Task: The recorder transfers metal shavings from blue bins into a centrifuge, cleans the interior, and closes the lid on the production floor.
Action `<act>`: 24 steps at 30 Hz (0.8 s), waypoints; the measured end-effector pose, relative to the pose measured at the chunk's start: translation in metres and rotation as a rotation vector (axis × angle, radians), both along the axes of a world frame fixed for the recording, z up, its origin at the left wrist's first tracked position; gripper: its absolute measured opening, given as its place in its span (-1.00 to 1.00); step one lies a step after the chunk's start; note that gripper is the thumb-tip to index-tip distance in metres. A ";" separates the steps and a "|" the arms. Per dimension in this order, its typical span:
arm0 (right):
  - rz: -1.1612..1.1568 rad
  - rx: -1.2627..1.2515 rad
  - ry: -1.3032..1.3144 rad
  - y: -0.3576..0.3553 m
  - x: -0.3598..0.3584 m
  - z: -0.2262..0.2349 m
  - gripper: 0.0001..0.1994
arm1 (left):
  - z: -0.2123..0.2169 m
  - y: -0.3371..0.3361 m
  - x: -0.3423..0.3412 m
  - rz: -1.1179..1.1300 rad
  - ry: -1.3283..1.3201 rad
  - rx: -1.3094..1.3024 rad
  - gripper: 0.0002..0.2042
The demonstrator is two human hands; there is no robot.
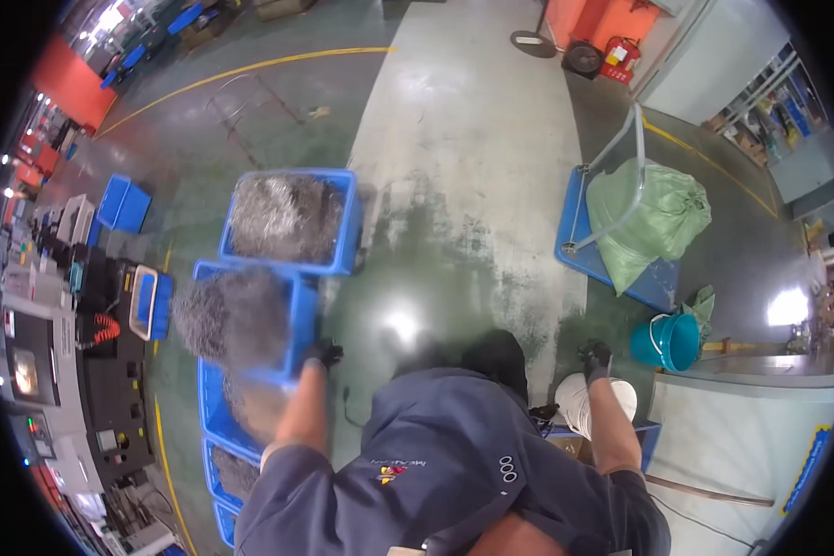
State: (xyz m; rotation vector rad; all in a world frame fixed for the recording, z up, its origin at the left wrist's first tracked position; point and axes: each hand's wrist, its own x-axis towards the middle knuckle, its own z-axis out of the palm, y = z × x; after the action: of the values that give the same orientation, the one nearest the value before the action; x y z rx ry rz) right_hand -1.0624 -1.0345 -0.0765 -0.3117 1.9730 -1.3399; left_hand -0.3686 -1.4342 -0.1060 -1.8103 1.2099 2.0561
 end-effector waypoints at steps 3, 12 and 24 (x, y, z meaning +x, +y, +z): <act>-0.231 -0.037 0.119 -0.031 -0.062 0.014 -0.84 | 0.054 -0.066 -0.072 0.443 0.036 -0.190 -0.71; -0.380 0.316 0.975 -0.250 -0.313 0.121 -0.45 | 0.068 -0.172 -0.188 0.597 -0.014 0.025 -0.61; -0.424 0.319 0.038 -0.401 -0.315 0.131 -0.43 | 0.090 -0.190 -0.279 0.725 -0.125 0.225 -0.75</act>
State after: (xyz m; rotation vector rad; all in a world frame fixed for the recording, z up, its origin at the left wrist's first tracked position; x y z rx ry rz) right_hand -1.3771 -1.4356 0.0543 0.2472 2.3293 -1.2409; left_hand -0.6480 -1.6244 -0.0156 -2.4405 0.2676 2.2185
